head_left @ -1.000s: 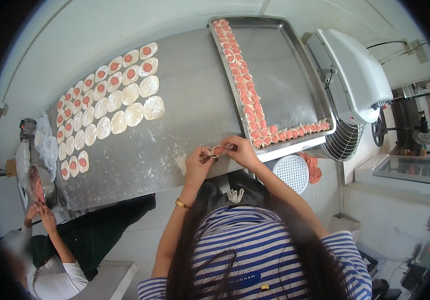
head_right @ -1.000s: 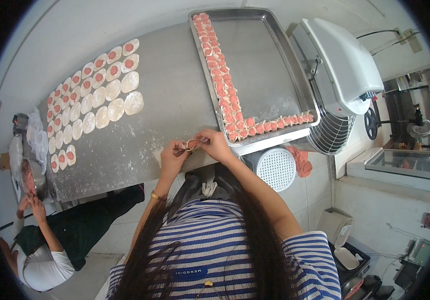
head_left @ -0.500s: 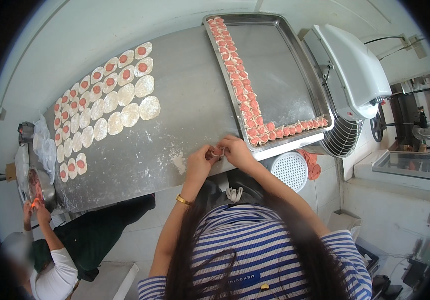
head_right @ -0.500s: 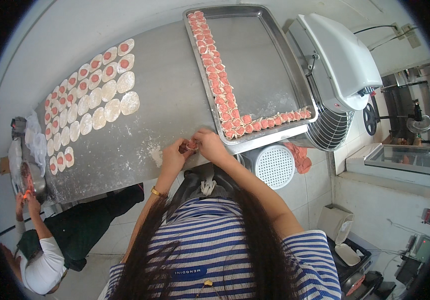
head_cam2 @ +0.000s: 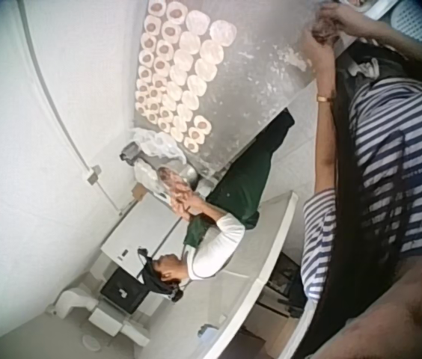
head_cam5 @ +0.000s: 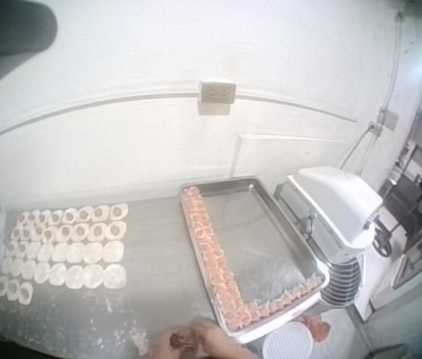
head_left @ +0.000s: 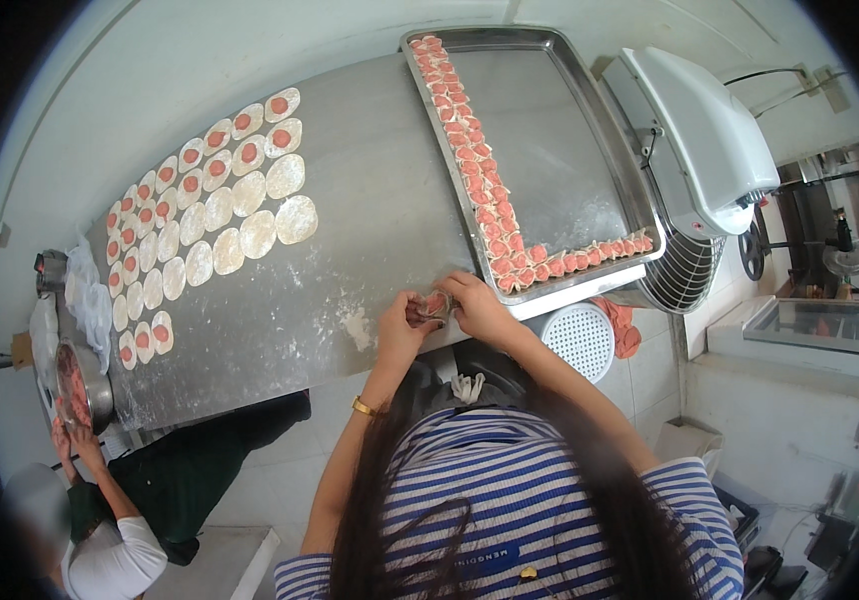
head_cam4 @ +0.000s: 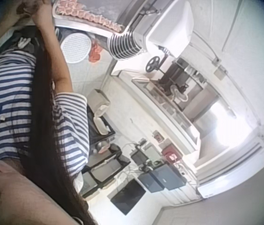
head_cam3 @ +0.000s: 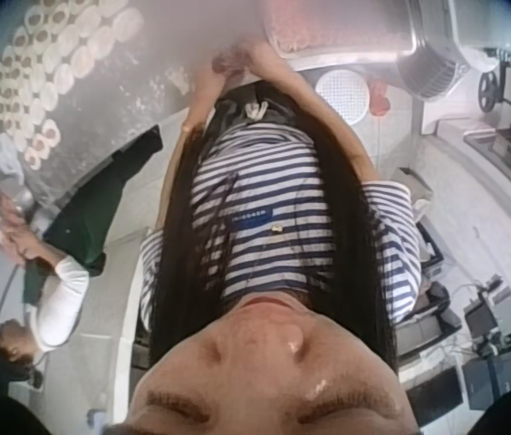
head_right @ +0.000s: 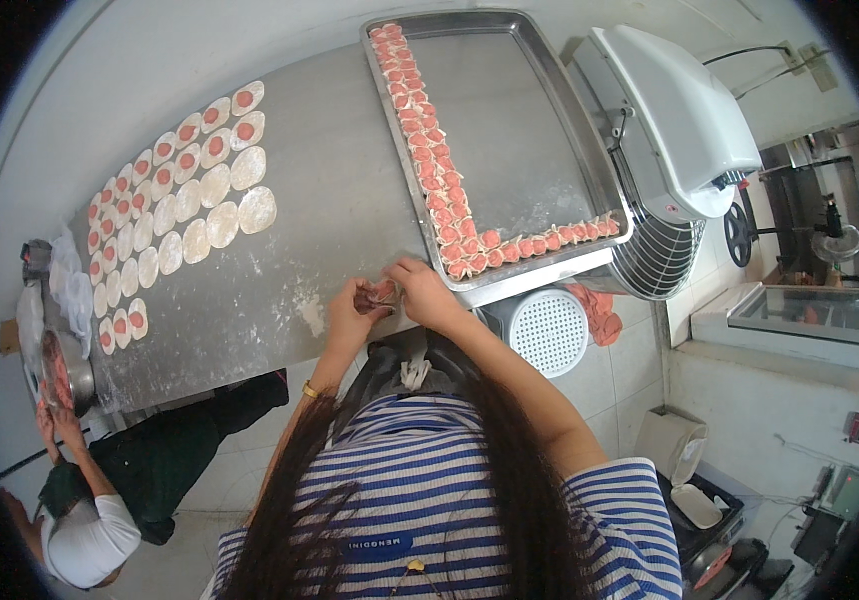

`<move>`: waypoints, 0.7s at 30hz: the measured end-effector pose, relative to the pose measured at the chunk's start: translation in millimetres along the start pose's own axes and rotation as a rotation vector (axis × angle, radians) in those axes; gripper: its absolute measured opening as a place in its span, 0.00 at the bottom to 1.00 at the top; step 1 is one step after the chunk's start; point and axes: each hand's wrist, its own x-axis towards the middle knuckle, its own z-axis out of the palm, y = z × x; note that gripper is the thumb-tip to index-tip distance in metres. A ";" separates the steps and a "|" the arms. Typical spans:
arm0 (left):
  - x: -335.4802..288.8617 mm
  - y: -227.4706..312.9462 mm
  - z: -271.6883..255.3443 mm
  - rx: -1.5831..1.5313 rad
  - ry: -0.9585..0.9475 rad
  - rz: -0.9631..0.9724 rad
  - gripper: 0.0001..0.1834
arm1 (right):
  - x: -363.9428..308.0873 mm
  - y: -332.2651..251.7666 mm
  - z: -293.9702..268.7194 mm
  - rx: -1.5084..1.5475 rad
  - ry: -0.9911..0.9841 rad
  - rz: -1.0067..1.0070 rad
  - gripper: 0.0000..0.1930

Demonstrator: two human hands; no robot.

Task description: The person folds small round dough wrappers around pink filling to form dumplings and places them in neat rows on a metal tray. Another person works across the table, also preparing dumplings. The camera wearer repeatedly picks up a wrapper, folds it, and arranges the finished dumplings on the tray.

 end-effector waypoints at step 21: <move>8.3 7.6 -1.3 0.127 -0.001 0.018 0.12 | 1.6 -5.4 3.4 0.004 0.009 0.069 0.18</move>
